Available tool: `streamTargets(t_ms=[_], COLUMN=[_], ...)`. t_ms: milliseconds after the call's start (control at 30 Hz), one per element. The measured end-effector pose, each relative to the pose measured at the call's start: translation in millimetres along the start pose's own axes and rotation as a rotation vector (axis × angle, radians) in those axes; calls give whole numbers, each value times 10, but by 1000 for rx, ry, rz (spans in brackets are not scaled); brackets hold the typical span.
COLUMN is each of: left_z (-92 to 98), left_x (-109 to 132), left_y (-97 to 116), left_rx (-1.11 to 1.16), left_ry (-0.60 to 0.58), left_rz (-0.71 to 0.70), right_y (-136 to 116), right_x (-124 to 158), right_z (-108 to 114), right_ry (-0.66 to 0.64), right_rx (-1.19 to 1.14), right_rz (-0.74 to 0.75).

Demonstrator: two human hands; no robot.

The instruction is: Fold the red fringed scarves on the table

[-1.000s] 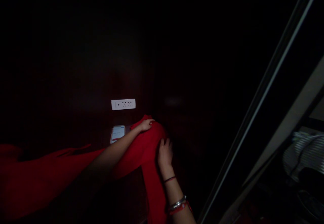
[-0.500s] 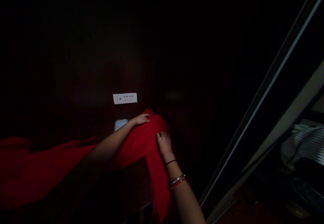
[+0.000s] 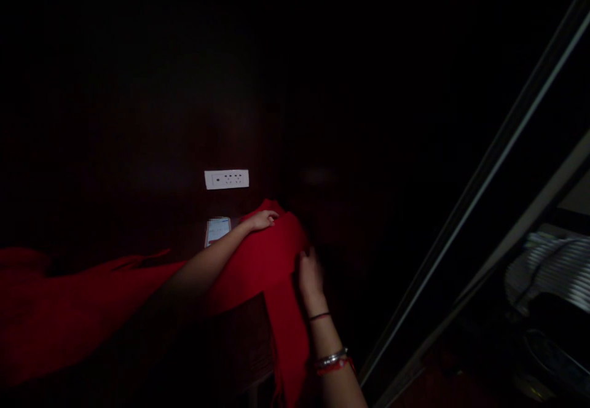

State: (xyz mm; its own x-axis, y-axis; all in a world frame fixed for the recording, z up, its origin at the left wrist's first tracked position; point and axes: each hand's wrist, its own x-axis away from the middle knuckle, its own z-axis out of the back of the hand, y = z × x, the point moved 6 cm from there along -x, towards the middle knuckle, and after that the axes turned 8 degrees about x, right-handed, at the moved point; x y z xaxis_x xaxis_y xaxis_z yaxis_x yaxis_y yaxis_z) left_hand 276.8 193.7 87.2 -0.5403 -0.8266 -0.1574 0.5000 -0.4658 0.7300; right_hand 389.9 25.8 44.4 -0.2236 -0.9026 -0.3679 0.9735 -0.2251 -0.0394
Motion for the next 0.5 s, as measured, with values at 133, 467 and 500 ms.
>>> streamTargets(t_ms=[133,467,500], left_z=[-59,-181,-214], left_x=[-10,-230,-254], left_y=[53,167,161], left_rx=[-35,52,63], left_ry=[-1,98,95], left_rz=[-24,-49,-55], right_y=[-85,-468,-462], right_x=[-50,-624,-641], right_z=[58,-199,-258], right_ry=[44,59,38], right_rx=[105,57,65], right_rz=[-16,173,165])
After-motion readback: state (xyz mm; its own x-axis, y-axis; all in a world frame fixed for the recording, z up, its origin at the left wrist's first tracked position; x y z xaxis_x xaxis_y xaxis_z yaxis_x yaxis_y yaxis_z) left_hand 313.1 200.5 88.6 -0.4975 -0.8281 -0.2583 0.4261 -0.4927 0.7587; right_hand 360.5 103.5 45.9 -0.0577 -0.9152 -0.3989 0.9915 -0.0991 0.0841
